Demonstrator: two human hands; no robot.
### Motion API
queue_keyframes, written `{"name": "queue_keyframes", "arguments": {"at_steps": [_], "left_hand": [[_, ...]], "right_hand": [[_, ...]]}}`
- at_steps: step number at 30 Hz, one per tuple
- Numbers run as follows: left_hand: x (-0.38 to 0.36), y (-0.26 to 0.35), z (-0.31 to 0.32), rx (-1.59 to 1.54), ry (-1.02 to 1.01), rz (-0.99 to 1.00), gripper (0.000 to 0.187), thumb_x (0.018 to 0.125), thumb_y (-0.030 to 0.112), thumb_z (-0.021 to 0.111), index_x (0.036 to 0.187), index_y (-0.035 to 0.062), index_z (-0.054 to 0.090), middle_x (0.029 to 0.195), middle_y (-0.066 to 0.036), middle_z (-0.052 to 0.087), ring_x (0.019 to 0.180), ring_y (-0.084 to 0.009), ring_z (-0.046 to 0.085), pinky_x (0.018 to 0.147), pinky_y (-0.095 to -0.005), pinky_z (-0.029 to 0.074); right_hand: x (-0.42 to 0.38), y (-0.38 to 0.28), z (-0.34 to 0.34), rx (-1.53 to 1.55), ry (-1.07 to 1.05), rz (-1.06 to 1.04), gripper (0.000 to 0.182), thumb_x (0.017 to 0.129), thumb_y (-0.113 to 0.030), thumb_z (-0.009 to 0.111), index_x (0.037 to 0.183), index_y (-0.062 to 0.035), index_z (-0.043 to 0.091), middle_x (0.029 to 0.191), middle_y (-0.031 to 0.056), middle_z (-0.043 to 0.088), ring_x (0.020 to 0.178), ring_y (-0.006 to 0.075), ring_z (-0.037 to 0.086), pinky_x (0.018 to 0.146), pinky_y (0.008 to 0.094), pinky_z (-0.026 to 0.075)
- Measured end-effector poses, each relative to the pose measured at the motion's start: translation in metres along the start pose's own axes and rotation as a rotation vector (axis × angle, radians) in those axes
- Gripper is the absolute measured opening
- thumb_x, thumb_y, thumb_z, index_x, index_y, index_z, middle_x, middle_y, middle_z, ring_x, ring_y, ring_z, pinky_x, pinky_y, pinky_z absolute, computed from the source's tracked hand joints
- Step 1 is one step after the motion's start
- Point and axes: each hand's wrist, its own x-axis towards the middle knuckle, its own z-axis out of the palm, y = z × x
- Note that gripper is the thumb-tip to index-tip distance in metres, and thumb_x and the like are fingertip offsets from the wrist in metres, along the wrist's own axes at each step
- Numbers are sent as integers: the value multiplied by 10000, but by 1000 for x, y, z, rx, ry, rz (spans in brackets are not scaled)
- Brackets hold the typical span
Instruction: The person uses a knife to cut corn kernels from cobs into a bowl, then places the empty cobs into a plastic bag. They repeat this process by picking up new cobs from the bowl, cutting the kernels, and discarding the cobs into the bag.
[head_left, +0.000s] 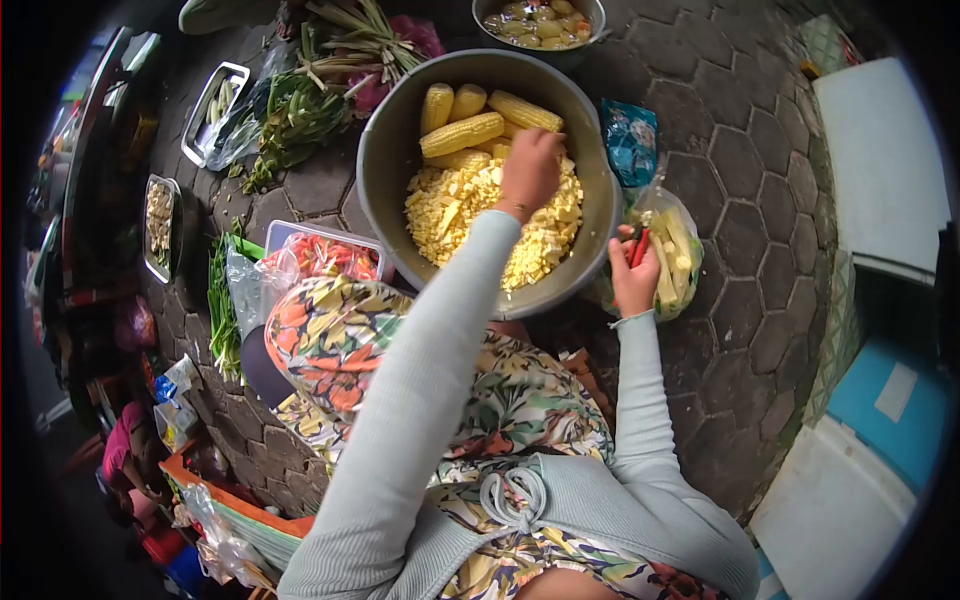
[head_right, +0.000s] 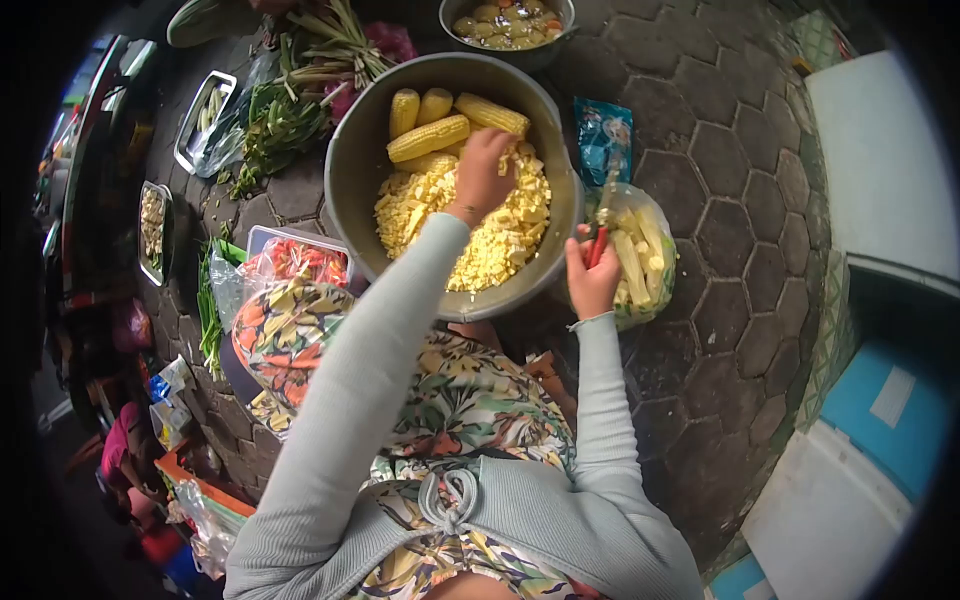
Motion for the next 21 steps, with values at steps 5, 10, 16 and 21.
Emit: {"name": "queue_keyframes", "arguments": {"at_steps": [5, 10, 16, 21], "left_hand": [[0, -105, -65, 527, -258, -38, 413, 620, 62, 567, 1027, 54, 499, 1019, -83, 506, 996, -253, 449, 808, -340, 411], [-3, -124, -67, 670, -416, -190, 483, 616, 100, 601, 1078, 76, 461, 1028, -74, 494, 1004, -229, 443, 762, -367, 383], [24, -130, -55, 899, -575, -277, 445, 541, 264, 716, 924, 94, 567, 937, -53, 526, 917, -211, 498, 721, -352, 363], [40, -115, -73, 690, -652, -499, 349, 551, 355, 717, 758, 101, 598, 759, -49, 549, 746, -204, 539, 657, -345, 376]], "right_hand": [[-8, 1, 41, -39, -94, -159, 114, 696, -115, 645, 748, -33, 584, 699, -21, 470, 514, 85, 409, 512, 224, 350], [-10, -6, 34, -218, -189, 130, 171, 690, -85, 648, 829, -23, 571, 665, -14, 501, 547, 76, 451, 542, 217, 382], [-9, 13, 37, 3, -149, 154, 204, 706, -67, 633, 890, -22, 554, 697, 2, 567, 647, 75, 536, 592, 213, 421], [-12, 0, 42, -125, -132, 61, 200, 707, -67, 632, 888, -28, 557, 666, -12, 556, 597, 51, 510, 555, 201, 409]]}}
